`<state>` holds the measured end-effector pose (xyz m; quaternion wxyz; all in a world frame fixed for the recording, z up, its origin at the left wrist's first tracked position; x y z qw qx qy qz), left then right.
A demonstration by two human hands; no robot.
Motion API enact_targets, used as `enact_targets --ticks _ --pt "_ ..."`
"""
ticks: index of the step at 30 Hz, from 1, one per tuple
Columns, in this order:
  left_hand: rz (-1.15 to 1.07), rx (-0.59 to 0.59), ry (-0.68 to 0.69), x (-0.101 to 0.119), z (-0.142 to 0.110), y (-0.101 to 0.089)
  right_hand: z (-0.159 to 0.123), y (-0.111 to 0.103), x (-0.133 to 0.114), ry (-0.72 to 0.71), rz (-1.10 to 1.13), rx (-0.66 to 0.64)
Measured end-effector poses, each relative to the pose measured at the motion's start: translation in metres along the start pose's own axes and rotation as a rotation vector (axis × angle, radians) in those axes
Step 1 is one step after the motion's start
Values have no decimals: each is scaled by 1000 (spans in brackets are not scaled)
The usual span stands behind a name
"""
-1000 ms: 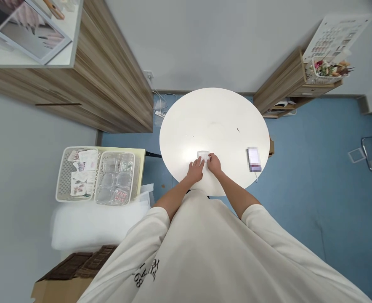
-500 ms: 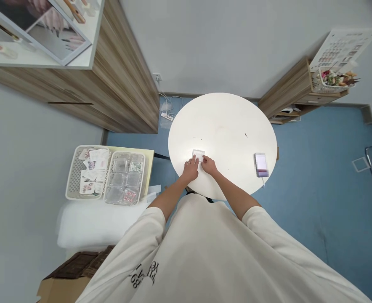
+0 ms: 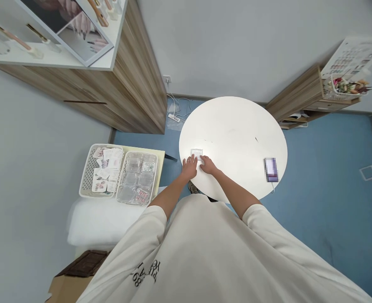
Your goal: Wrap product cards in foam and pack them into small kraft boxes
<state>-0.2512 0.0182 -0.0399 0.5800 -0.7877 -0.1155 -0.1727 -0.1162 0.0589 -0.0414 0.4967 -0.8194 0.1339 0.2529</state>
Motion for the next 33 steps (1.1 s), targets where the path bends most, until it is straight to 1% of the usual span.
enact_targets --ticks 4,7,12,16,20,24,27,29,31,33 --pt "3 14 -4 5 3 -10 -15 -9 9 56 25 70" --pt "-11 50 2 12 0 -20 -32 -19 17 82 28 86" --pt "-31 107 22 32 -20 -28 -60 -41 32 117 46 127" --pt "-11 164 12 53 -42 -26 -84 -55 41 74 62 168" --pt "38 199 -9 77 -67 -16 -114 -63 50 -19 93 212" --pt "81 223 -11 107 -99 5 -151 -64 69 -94 106 240" --pt "90 233 -23 128 -129 25 -179 -57 86 -113 107 236" --pt "84 234 -34 137 -151 37 -197 -48 95 -127 107 223" --pt "73 227 -46 142 -175 46 -214 -39 98 -148 101 206" --pt "64 214 -71 142 -199 51 -228 -29 96 -180 89 188"
Point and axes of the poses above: each hand's wrist, its own z-axis towards the middle knuckle, its own y-axis out of the palm, x = y × z, the point moved 5 cm from there along z, towards the middle knuckle, and after that the axes turned 10 degrees about x, right-handed, at the moved point
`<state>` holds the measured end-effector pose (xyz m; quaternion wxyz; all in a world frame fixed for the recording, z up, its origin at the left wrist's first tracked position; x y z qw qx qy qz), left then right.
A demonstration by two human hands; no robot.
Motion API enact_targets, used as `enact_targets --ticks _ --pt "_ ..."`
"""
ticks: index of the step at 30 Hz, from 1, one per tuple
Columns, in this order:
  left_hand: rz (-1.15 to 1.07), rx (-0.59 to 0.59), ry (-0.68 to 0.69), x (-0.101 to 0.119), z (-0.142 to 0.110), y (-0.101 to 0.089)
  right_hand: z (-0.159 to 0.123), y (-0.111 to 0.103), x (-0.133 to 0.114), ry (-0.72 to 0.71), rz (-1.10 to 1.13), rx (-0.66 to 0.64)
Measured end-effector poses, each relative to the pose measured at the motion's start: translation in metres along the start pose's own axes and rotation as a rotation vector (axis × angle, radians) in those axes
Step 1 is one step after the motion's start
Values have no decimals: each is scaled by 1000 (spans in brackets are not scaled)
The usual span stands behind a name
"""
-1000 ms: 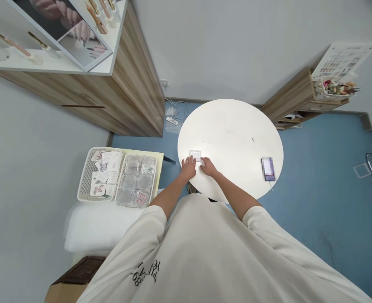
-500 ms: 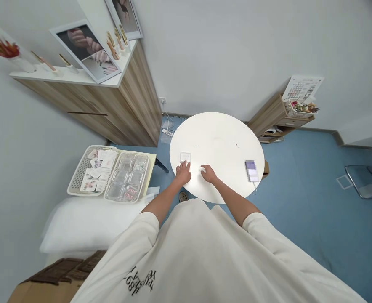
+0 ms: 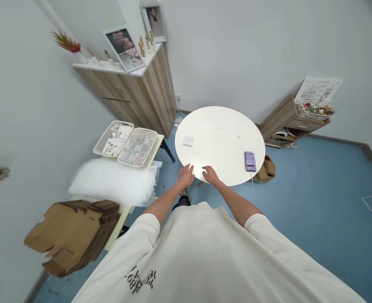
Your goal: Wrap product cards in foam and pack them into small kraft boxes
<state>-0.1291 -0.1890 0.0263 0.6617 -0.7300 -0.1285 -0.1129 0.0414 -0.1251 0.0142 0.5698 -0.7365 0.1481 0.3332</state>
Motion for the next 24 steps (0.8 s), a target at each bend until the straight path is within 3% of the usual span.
enact_targets --ticks 6,11,17,24 --pt "10 49 -139 -25 -57 -17 -19 22 -36 -128 -23 -67" --pt "17 165 -281 -65 -108 -36 -23 57 -91 -264 -38 -142" --pt "-31 286 -464 -131 -197 -60 -49 128 -184 -464 -57 -302" --pt "-49 509 -628 -205 -320 -86 -109 229 -287 -667 -25 -401"
Point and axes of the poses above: each hand's wrist, its own z-axis towards the middle knuckle, its own y-axis out of the palm, x = y × z, the point moved 5 cm from there along z, towards the middle knuckle, and after that the axes turned 10 degrees about x, right-handed, at the moved point
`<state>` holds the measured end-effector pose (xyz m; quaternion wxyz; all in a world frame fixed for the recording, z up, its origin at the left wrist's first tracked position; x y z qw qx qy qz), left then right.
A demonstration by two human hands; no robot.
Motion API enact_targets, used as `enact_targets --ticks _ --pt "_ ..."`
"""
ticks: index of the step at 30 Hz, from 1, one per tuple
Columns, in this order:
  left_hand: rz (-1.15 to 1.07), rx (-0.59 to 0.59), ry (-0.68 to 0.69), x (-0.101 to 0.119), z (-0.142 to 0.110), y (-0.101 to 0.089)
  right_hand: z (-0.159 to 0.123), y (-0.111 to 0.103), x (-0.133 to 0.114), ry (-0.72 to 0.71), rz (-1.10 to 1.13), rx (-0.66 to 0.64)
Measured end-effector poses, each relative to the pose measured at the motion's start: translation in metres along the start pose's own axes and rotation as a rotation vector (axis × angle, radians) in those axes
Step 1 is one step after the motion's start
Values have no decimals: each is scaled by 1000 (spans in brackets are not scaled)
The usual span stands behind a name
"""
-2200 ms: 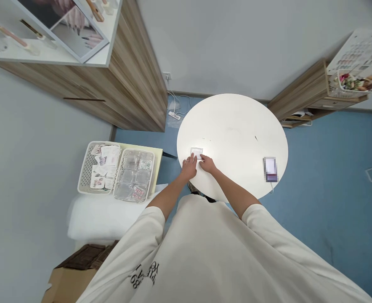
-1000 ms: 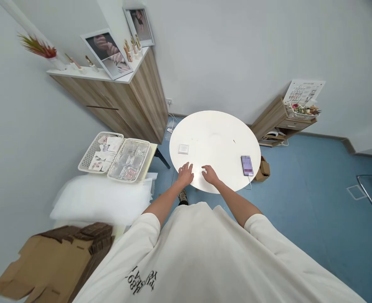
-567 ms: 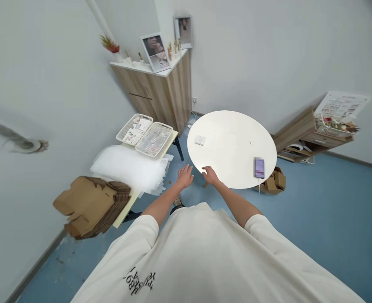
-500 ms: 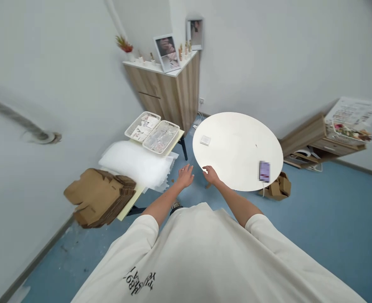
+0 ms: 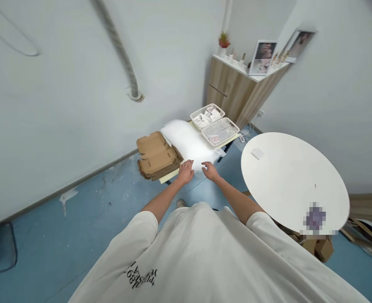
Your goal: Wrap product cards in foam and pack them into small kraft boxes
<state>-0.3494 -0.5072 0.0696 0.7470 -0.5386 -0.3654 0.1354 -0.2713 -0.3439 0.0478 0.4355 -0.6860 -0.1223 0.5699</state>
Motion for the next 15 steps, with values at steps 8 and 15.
enact_targets --ticks 8,15 --pt "82 85 -130 -139 -31 -62 37 93 -141 -447 -30 -33" --pt "190 -39 -197 -206 -60 -79 56 150 -188 -471 -334 -321"
Point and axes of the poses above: each hand's wrist, its own z-axis towards the middle knuckle, its own y-axis out of the palm, x = y × z, the point moved 5 cm from there along z, towards the middle knuckle, and after that the axes turned 10 degrees about x, right-handed, at the moved point
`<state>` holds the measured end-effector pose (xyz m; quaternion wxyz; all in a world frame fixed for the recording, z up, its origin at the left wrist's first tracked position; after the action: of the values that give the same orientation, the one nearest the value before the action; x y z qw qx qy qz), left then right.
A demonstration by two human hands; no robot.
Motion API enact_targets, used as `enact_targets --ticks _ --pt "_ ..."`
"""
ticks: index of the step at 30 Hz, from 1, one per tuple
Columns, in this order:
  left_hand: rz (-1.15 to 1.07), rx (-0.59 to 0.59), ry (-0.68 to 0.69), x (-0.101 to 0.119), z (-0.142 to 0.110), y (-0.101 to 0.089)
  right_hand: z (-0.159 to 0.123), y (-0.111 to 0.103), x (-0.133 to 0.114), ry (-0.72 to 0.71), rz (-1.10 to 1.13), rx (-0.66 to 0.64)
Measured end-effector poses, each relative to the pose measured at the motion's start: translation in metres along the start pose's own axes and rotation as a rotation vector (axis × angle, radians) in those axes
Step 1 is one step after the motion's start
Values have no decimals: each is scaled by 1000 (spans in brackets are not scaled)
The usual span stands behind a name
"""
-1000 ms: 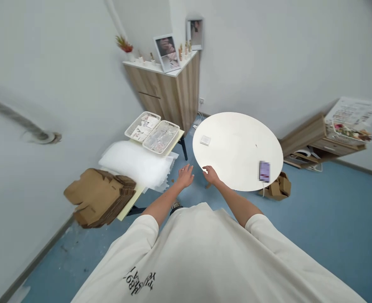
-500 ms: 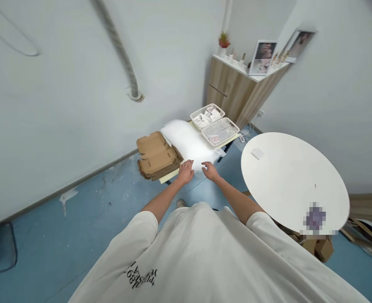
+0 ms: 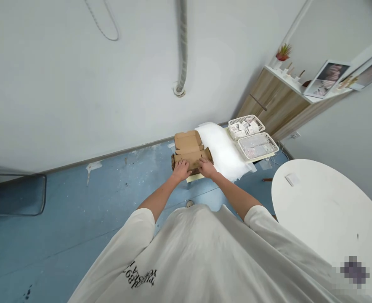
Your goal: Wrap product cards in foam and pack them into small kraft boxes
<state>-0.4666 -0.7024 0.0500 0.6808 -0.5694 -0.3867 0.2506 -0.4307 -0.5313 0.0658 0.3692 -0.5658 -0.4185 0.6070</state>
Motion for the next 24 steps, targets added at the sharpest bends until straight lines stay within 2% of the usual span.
enact_targets --ticks 5,10,16,24 --pt "-50 -15 -74 -25 -6 5 11 12 8 37 -58 -78" --pt "-147 -59 -89 -37 -3 10 19 14 12 100 -51 -100" --pt "-142 -82 -126 -38 2 6 29 10 13 129 -70 -126" --pt "-91 -9 -75 -36 -2 7 29 14 8 92 -142 -126"
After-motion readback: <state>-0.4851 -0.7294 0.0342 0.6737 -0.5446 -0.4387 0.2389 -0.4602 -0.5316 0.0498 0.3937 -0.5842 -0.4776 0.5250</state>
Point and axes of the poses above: each hand's wrist, its own z-axis towards the middle knuckle, its own y-axis out of the palm, x = y × z, the point moved 5 cm from there along z, towards the middle knuckle, and after that the axes turned 10 degrees about x, right-handed, at the moved point
